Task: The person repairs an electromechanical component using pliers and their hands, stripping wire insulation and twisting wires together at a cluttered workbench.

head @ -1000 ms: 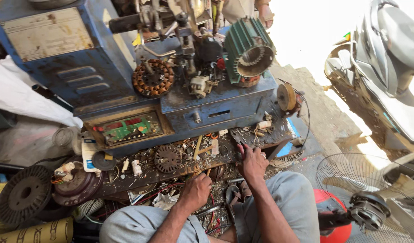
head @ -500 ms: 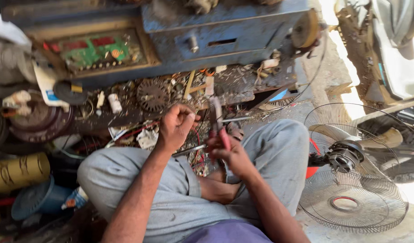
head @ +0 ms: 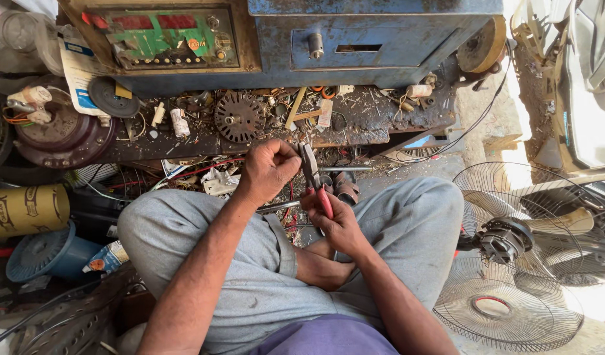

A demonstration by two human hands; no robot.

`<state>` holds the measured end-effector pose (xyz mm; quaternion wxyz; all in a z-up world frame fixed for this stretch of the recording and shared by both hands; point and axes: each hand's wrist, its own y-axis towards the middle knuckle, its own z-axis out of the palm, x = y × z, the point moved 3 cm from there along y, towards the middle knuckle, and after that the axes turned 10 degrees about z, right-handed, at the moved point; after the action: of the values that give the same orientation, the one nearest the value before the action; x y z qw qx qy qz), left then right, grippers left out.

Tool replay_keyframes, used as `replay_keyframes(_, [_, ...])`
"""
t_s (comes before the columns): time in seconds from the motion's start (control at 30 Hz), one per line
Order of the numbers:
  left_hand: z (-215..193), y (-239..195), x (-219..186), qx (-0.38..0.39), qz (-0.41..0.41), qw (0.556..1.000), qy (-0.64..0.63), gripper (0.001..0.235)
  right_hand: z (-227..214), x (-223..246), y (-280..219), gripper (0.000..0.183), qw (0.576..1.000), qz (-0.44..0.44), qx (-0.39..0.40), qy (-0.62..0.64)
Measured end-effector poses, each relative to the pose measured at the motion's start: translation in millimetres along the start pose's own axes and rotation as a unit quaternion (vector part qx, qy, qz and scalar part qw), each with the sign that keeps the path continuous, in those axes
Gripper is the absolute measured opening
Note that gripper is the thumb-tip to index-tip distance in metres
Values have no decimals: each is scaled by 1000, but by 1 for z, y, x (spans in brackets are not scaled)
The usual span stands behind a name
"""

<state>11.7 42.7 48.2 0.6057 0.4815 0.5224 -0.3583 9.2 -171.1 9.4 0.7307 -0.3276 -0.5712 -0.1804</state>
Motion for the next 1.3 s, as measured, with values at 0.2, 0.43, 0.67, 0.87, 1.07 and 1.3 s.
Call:
replay_keyframes(0.2, [-3,-1,-3,8,-12,1000,-12,7,0,-2,1,24,999,32,-16,6])
replay_keyframes(0.43, [-5,2,-8,31,28,998,48,7,-1,11,0,24,986,-43,-83,-142])
replay_keyframes(0.67, [-3,2,-7,35,-10,999,-9,5,5,35,-5,32,958,-33,-181,-219])
replay_keyframes(0.87, [5,1,12,28,-27,995,-93,3,8,5,1,33,996,27,-61,-58])
replay_keyframes(1.07, [12,0,28,28,-1,983,-180,6,5,6,9,17,991,21,-99,-85])
replay_keyframes(1.3, [12,-2,23,38,-9,994,-100,5,3,1,9,23,991,44,-103,-68])
